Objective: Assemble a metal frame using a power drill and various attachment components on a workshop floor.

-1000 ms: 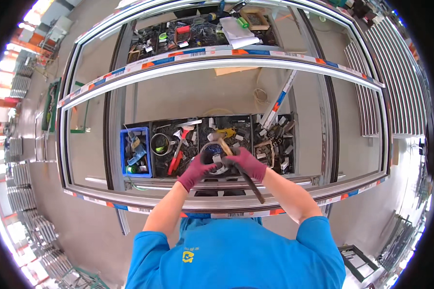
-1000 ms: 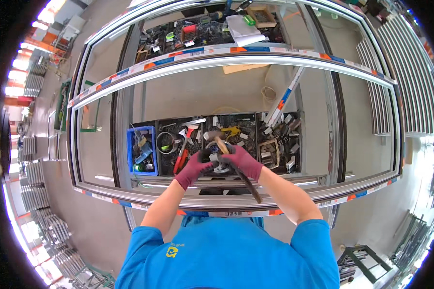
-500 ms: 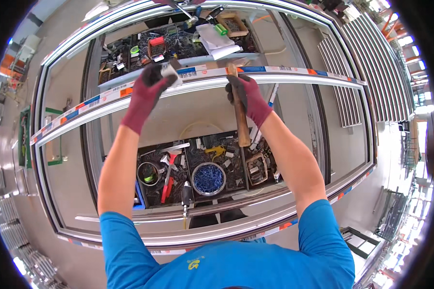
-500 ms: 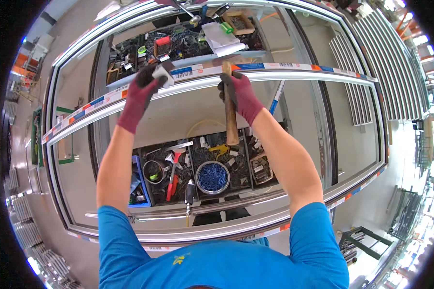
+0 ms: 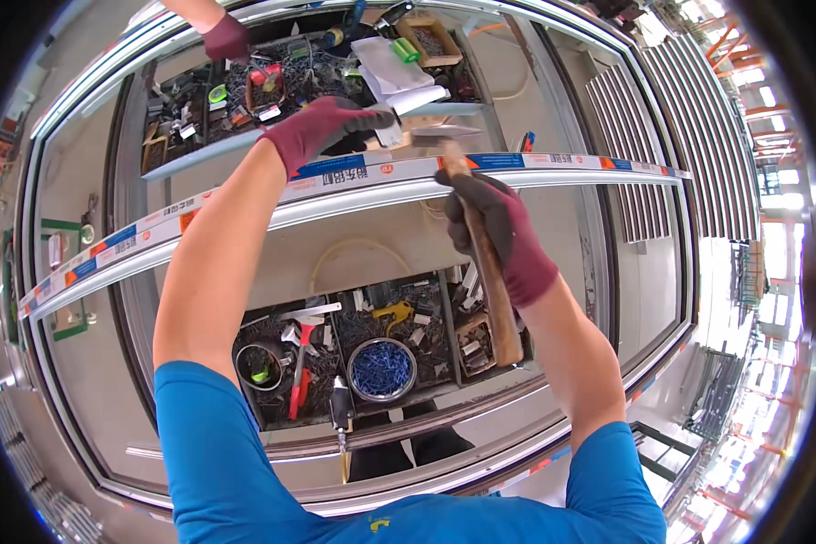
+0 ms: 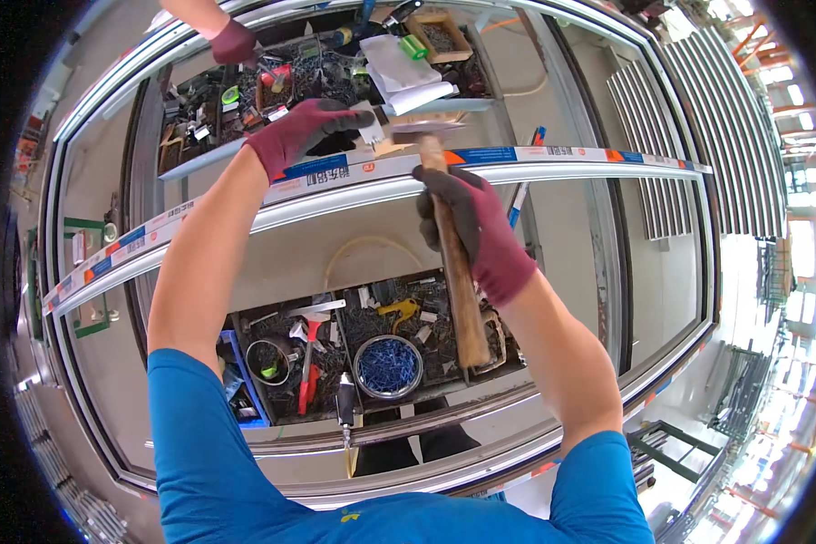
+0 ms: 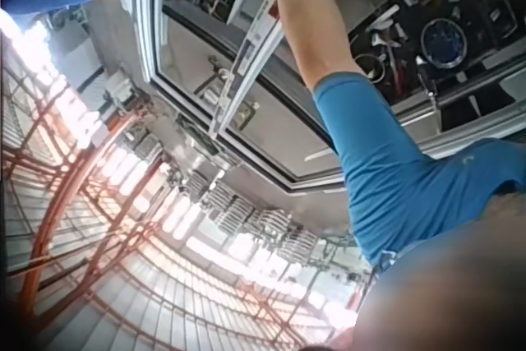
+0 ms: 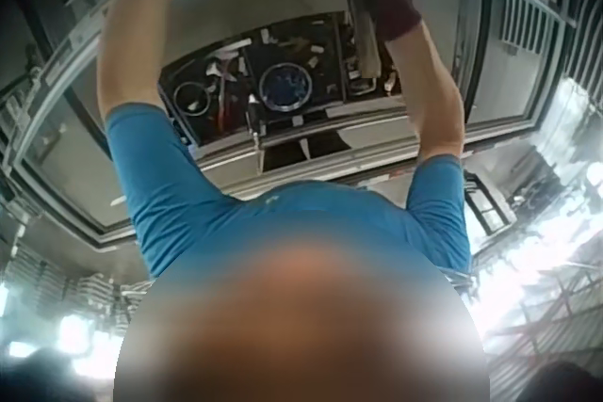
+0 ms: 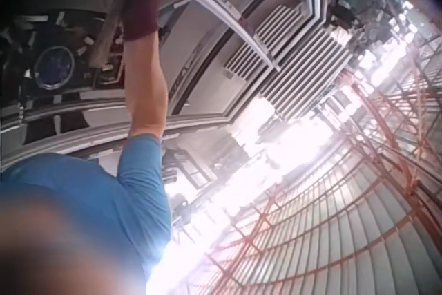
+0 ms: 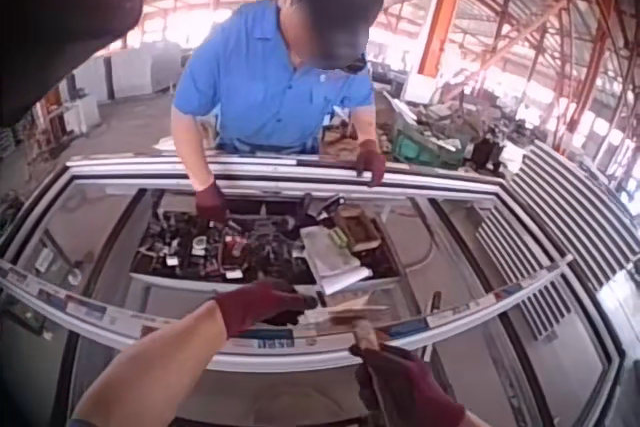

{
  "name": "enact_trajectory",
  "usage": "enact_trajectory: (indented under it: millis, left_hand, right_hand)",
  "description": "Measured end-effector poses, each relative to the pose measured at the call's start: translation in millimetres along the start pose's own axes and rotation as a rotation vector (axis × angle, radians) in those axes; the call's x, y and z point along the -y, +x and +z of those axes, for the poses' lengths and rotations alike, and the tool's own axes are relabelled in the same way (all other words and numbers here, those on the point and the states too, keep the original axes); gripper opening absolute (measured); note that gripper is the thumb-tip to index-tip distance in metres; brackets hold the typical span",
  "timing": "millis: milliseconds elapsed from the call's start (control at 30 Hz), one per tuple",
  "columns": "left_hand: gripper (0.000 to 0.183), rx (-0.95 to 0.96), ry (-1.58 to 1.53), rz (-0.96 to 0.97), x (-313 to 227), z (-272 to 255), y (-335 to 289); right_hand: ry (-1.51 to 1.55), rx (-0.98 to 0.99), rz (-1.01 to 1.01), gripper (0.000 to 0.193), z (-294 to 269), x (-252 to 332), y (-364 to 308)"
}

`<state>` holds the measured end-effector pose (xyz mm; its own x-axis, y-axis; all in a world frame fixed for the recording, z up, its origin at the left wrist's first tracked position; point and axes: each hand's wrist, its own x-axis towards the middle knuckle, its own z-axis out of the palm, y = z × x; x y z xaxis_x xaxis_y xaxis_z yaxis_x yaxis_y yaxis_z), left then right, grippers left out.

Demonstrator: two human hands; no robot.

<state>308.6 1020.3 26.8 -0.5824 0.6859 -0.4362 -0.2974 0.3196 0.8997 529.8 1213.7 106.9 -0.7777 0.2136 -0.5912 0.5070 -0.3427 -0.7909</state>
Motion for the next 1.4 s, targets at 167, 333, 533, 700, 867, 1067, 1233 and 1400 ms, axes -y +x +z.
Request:
enact_trajectory:
  millis: [167, 333, 533, 700, 867, 1067, 1233, 1400]
  left_hand:
    - [0.049, 0.185, -0.067, 0.036, -5, 9, 10]
    - [0.047, 0.210, 0.027, -0.077, 5, 2, 19]
    - [0.045, 0.211, 0.128, -0.070, 2, 3, 24]
    - [0.043, 0.225, 0.039, -0.060, 7, 5, 30]
    - [0.040, 0.181, 0.105, -0.101, 15, -3, 33]
    - [0.040, 0.199, 0.084, -0.134, 8, 6, 28]
    - [0.038, 0.184, 0.053, -0.149, 17, 3, 33]
    - [0.042, 0.214, 0.184, -0.062, 13, -2, 32]
  right_hand:
    - [-0.004, 0.010, -0.149, 0.042, -29, -2, 0]
    - [-0.152, 0.075, -0.128, 0.043, -30, 2, 0]
    - [-0.418, 0.106, -0.182, 0.031, -43, 26, 22]
    - [-0.671, 0.137, -0.348, 0.035, -44, 56, 49]
    - [-0.770, 0.268, -0.311, 0.039, -42, 71, 88]
    - [-1.558, 0.198, -0.719, 0.042, -58, 105, 123]
    - [-1.748, 0.125, -0.768, 0.033, -52, 114, 146]
    - [-1.727, 0.249, -0.609, 0.031, -51, 116, 175]
